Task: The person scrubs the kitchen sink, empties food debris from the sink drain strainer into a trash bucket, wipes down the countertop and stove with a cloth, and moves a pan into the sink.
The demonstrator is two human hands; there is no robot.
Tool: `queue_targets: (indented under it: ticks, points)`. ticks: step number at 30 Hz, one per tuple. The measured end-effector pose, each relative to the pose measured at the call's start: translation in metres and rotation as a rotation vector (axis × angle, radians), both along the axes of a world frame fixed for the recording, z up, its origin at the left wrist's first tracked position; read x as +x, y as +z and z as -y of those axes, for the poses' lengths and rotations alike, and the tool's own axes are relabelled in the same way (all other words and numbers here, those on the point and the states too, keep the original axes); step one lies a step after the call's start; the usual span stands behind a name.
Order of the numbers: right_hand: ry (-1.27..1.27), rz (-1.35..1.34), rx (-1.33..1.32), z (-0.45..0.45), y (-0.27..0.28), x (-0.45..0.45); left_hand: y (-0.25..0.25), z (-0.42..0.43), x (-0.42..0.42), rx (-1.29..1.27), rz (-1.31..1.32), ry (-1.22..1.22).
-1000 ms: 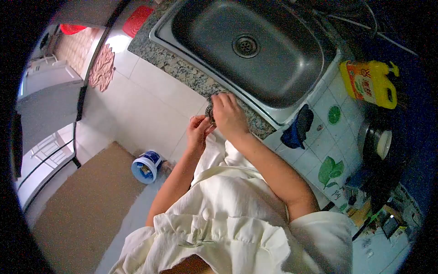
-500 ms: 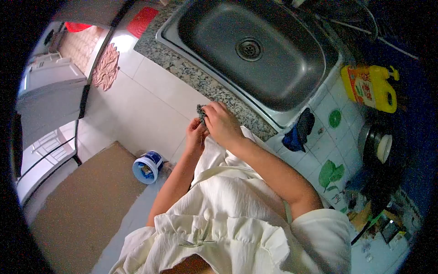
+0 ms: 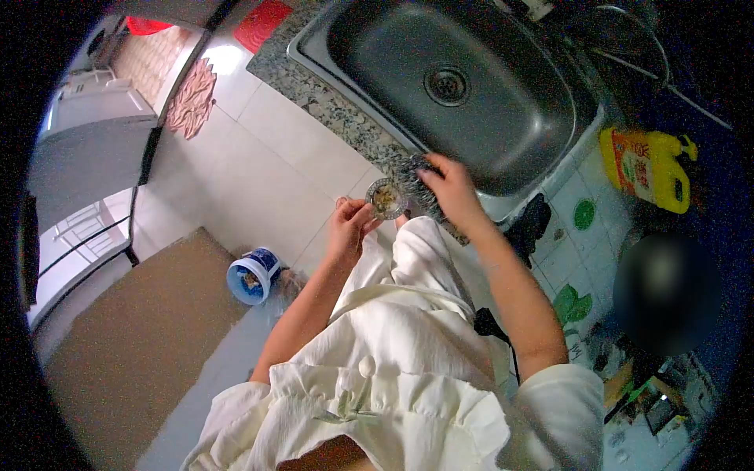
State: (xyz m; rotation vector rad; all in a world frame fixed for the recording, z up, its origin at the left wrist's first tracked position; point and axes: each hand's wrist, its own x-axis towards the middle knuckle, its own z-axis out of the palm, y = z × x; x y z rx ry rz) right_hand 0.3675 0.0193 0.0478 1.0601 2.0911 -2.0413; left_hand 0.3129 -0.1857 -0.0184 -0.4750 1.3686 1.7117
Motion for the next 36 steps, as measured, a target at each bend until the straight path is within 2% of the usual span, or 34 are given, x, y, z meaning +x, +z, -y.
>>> queue_targets:
  ticks: [3,4,6,7,9,11,13,15,16,18,19,21,22,23,25,27,29,31,36]
  points:
    - [-0.231,-0.149,-0.748,0.017,0.015,-0.010,0.010,0.002,-0.003,-0.018,0.019,0.051]
    - [-0.220,-0.146,-0.754,0.017,0.013,-0.012,0.009,0.006,-0.004,-0.023,0.017,0.062]
    - [-0.401,-0.141,-0.846,0.012,0.005,-0.010,0.007,0.017,-0.007,-0.009,0.004,0.122]
    - [-0.389,-0.134,-0.846,0.004,0.000,-0.008,0.007,0.022,-0.009,-0.008,0.006,0.136]
    - [-0.510,-0.211,-0.747,-0.023,-0.009,-0.003,0.009,0.034,-0.014,-0.004,-0.019,0.181]
    - [-0.642,-0.157,-0.622,-0.054,-0.006,-0.010,0.009,0.049,-0.017,0.018,-0.036,0.238]
    - [-0.663,-0.151,-0.363,-0.095,-0.046,-0.009,0.029,0.060,-0.024,0.042,-0.017,0.297]
    - [-0.359,0.221,0.131,-0.133,-0.100,-0.001,0.040,0.075,-0.028,0.024,-0.012,0.367]
    - [-0.320,0.216,0.129,-0.136,-0.106,-0.007,0.050,0.081,-0.031,0.033,-0.004,0.398]
    - [0.102,0.492,0.439,-0.128,-0.109,-0.016,0.059,0.096,-0.034,0.034,0.005,0.466]
    - [0.137,0.481,0.445,-0.110,-0.099,-0.030,0.061,0.106,-0.035,0.042,-0.002,0.496]
    - [0.028,0.169,1.032,-0.065,-0.068,-0.059,0.064,0.127,-0.035,0.051,-0.011,0.556]
    - [-0.005,0.003,0.926,-0.027,-0.036,-0.079,0.065,0.138,-0.035,0.064,-0.025,0.578]
    - [0.021,-0.011,0.930,0.007,-0.019,-0.096,0.065,0.150,-0.036,0.076,-0.039,0.597]
    - [0.118,-0.294,0.441,0.071,0.000,-0.122,0.059,0.171,-0.038,0.066,-0.039,0.641]
    - [0.429,-0.175,0.157,0.135,-0.003,-0.138,0.051,0.194,-0.040,0.060,-0.042,0.678]
    - [0.635,0.006,-0.098,0.212,0.005,-0.145,0.042,0.227,-0.036,0.087,-0.029,0.706]
    - [0.769,0.050,-0.209,0.280,-0.012,-0.142,0.026,0.272,-0.029,0.105,-0.041,0.769]
    - [0.880,0.216,-0.293,0.425,-0.041,-0.135,0.012,0.404,-0.008,0.092,-0.013,0.856]
